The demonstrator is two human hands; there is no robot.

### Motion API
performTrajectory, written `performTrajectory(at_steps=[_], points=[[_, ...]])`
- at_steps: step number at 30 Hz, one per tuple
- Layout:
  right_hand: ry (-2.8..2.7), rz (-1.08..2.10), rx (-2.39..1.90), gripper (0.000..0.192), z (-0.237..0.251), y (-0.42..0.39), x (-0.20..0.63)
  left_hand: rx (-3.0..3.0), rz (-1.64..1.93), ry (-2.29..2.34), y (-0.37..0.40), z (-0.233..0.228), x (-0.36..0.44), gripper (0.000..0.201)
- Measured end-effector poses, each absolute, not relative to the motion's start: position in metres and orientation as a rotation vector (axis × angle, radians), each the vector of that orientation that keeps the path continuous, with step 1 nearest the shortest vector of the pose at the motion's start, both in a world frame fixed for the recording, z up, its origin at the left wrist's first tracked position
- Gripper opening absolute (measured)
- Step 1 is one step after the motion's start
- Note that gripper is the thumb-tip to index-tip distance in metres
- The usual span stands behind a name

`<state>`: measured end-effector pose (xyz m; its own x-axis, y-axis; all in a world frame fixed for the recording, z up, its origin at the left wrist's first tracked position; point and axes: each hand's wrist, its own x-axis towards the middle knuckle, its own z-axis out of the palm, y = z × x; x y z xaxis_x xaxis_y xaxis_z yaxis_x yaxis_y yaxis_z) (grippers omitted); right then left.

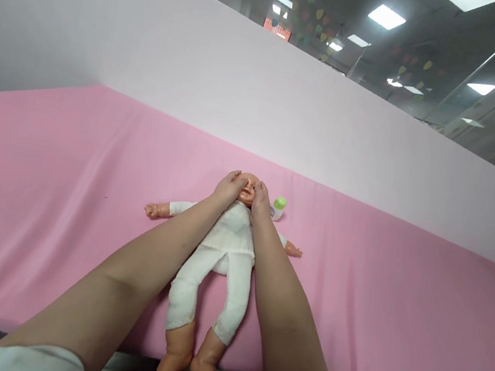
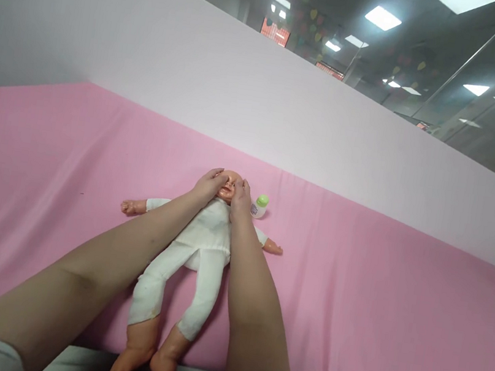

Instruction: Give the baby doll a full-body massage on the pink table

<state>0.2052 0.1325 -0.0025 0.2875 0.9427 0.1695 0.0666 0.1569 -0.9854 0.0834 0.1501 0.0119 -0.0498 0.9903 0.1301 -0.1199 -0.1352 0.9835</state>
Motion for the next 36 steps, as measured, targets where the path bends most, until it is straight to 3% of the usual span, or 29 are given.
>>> performTrajectory(at_steps=[8,18,29,36], points=[[-1.030,0.900,-1.169,0.068,-0.018,0.132,0.210,1.035,1.339,0.962,0.149,0.003,0.081,0.077],[-0.954,0.974,-1.107,0.052,-0.018,0.136,0.212,0.982,1.362,0.978,0.159,-0.003,0.084,0.051],[-0.944,1.114,-0.948,0.074,-0.021,0.131,0.224,0.884,1.377,0.890,0.153,-0.003,0.077,0.066],[-1.024,1.037,-0.960,0.072,-0.016,0.125,0.218,0.937,1.369,0.868,0.148,-0.001,0.080,0.071]])
